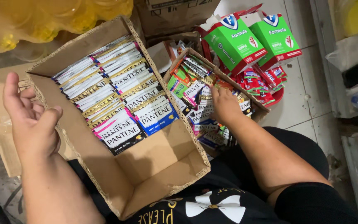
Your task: The person sits on the floor and organizes small sachets of Pantene shampoo and conditioner. They pick up individual sachets from a cardboard box, inspect them, and place them back into the box in a neat, stacked arrangement.
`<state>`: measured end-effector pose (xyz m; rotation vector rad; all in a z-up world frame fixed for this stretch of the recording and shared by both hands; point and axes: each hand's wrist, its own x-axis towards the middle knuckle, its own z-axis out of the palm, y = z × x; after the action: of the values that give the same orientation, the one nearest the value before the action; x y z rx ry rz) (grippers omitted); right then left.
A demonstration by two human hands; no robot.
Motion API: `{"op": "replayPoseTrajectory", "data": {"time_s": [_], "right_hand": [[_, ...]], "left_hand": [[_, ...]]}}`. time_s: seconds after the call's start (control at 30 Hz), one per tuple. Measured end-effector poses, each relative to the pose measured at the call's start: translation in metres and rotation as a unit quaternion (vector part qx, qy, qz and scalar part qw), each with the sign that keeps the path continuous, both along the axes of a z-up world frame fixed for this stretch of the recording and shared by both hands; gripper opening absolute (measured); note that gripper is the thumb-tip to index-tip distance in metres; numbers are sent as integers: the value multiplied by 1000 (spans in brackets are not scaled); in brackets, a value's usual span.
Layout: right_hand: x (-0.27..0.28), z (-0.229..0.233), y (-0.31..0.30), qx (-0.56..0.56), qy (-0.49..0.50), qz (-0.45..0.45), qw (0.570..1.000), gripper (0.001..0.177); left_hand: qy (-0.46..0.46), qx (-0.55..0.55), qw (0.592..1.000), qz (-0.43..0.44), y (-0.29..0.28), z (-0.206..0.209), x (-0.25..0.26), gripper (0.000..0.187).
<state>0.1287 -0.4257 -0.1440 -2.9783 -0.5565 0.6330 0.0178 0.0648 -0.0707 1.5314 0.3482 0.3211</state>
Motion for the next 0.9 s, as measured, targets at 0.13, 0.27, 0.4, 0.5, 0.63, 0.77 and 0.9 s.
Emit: {"op": "replayPoseTrajectory", "data": {"time_s": [0.13,0.27,0.4,0.5,0.63,0.77,0.9], "right_hand": [[4,-1,6,-55,42,5,998,67],[18,18,11,-74,126,-25,989,59],[32,46,-2,-27,155,-96,983,66],[41,62,-16,69,123,-82,987,75],[41,90,-23,314,172,-159,920,64],[24,120,-7,593,205,-160,762,53],[-12,164,2,739,239,-164,608,53]], "left_hand": [[2,1,1000,-3,-4,3,0,96],[-8,0,1000,-20,-4,-1,-3,99],[-2,0,1000,-22,-8,2,-3,99],[-4,5,999,-31,-12,1,-4,99],[-58,5,998,-5,-24,2,-1,105],[-171,-14,982,78,-57,33,-11,110],[-246,-174,953,-10,-110,83,-16,115]]}}
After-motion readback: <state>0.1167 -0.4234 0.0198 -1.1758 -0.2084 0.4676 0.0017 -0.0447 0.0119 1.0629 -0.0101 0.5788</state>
